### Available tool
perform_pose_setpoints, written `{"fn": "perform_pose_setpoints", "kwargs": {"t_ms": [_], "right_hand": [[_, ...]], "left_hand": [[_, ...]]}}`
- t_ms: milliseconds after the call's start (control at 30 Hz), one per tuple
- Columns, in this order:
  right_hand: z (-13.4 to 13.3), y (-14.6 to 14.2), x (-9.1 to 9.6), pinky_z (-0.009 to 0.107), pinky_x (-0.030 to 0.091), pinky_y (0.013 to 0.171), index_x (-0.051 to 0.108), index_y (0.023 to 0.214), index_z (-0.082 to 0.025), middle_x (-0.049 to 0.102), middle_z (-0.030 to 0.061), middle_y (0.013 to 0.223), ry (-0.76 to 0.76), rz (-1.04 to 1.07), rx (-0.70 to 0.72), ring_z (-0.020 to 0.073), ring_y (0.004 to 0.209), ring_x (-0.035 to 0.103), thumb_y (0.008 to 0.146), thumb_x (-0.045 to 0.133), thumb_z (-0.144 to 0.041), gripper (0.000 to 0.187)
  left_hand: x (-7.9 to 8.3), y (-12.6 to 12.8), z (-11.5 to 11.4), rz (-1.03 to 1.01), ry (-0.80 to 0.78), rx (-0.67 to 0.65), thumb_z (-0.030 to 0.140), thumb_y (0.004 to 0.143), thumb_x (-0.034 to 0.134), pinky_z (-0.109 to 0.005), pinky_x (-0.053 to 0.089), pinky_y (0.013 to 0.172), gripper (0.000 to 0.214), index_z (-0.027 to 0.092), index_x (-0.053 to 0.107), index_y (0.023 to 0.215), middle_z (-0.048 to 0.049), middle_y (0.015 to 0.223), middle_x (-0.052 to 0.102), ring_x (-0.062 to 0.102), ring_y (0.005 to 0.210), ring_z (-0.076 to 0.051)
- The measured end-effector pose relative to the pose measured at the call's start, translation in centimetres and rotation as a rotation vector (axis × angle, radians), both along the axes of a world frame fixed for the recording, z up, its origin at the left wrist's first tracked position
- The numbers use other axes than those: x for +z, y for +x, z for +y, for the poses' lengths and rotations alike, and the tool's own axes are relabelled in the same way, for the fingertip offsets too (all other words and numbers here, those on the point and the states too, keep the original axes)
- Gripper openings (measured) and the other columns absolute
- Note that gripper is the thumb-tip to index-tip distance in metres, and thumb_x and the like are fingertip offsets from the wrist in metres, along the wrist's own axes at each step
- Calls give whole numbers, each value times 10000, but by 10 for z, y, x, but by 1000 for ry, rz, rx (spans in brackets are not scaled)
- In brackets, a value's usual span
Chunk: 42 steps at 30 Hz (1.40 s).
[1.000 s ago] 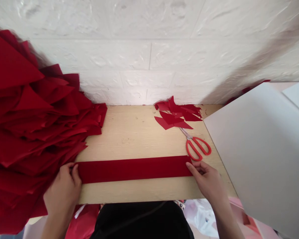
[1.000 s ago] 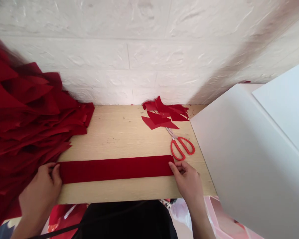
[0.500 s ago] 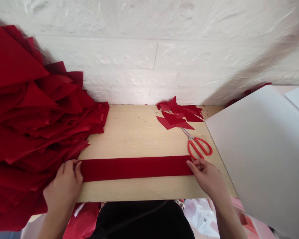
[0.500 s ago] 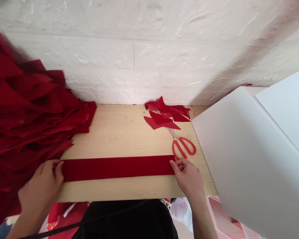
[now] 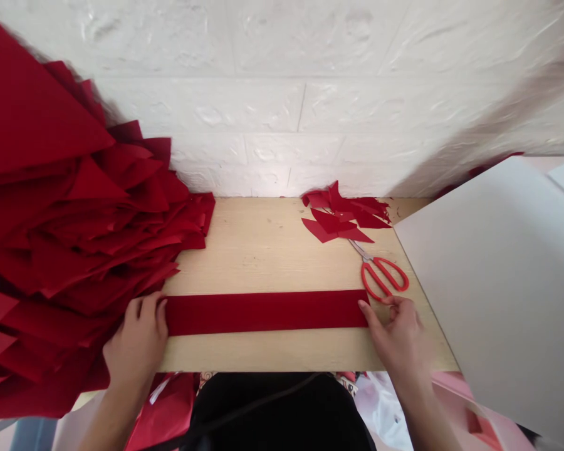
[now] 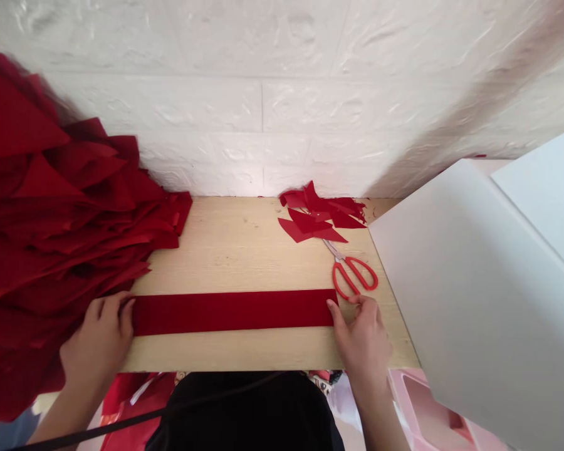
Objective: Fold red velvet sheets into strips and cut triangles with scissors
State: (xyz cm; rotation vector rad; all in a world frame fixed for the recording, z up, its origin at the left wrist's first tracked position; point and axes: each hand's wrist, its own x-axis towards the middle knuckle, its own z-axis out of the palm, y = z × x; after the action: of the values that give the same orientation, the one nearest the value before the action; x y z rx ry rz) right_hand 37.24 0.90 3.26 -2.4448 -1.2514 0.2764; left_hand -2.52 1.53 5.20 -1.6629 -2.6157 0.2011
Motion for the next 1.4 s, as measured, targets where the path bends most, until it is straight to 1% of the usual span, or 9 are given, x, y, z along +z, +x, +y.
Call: {"fn": "perform_pose_setpoints", "kwargs": {"t_ms": [200, 333, 533, 700, 900, 1033, 1133, 1267, 1400], "right_hand": [[-11, -5, -10, 281, 266, 539, 560, 861, -193, 648, 75, 775, 81, -251, 150, 179, 606, 546, 963, 355, -698, 555], [-14, -4, -11, 268, 237, 545, 556, 817, -187, 639, 69, 743, 67, -353, 277, 179, 677, 569, 1025, 358, -578, 485], [-14, -7, -9, 264, 210, 536, 563, 805, -174, 657, 74, 769, 19, -437, 296, 169, 695, 578, 1043, 404, -470, 412], [-15, -6, -13, 258, 213, 524, 565, 792, -174, 647, 55, 729, 48, -472, 316, 154, 658, 570, 1043, 415, -464, 411], [-14, -8, 0, 269, 281, 529, 616, 819, -162, 632, 57, 716, 343, -639, 445, 171, 682, 566, 1022, 505, -416, 344], [3, -65, 34, 321, 433, 704, 669, 930, -153, 666, 94, 800, 538, -517, 756, 206, 766, 570, 1028, 481, -382, 312], [20, -137, 42, 397, 456, 982, 664, 1202, -138, 687, 152, 1202, 408, -244, 1061, 265, 1146, 579, 1022, 439, -518, 477], [30, -210, 14, 518, 248, 1241, 442, 1501, -34, 405, 172, 1602, 242, -180, 1416, 309, 1488, 329, 1010, 372, -620, 767], [27, -204, -16, 500, 191, 1280, 332, 1577, -51, 293, 138, 1654, 44, -145, 1389, 271, 1555, 235, 1041, 331, -561, 739]], "left_hand": [[-17, -23, -8, 131, 125, -448, 145, 979, 447, -280, 391, 512, 302, 192, 725, 1087, -112, 1098, 673, 629, 956, -247], [-16, -31, -4, 203, 86, -691, 3, 893, 463, -273, 445, 519, 341, 178, 723, 1028, -68, 1033, 712, 617, 895, -227], [-10, -25, -5, 302, 187, -713, 33, 913, 445, -286, 422, 502, 249, 137, 672, 905, -74, 879, 685, 593, 787, -226], [-16, -15, -15, 278, 328, -737, 198, 945, 453, -342, 481, 642, 265, 37, 656, 1000, -187, 1024, 667, 556, 844, -282], [-24, -15, -17, 292, 294, -688, 268, 971, 441, -370, 468, 671, 361, -4, 650, 1084, -229, 1131, 640, 528, 869, -312], [-26, -16, -17, 287, 297, -696, 266, 980, 435, -376, 469, 698, 373, -18, 645, 1100, -236, 1134, 643, 537, 883, -312], [-26, -16, -16, 289, 309, -719, 261, 983, 434, -377, 465, 690, 372, -25, 644, 1093, -250, 1133, 642, 543, 891, -319], [-24, -16, -16, 289, 299, -738, 265, 988, 423, -376, 461, 675, 373, -19, 646, 1082, -255, 1125, 644, 548, 895, -325], [-24, -16, -16, 295, 286, -710, 262, 986, 423, -379, 461, 677, 367, -8, 645, 1099, -244, 1152, 644, 552, 887, -318]]}}
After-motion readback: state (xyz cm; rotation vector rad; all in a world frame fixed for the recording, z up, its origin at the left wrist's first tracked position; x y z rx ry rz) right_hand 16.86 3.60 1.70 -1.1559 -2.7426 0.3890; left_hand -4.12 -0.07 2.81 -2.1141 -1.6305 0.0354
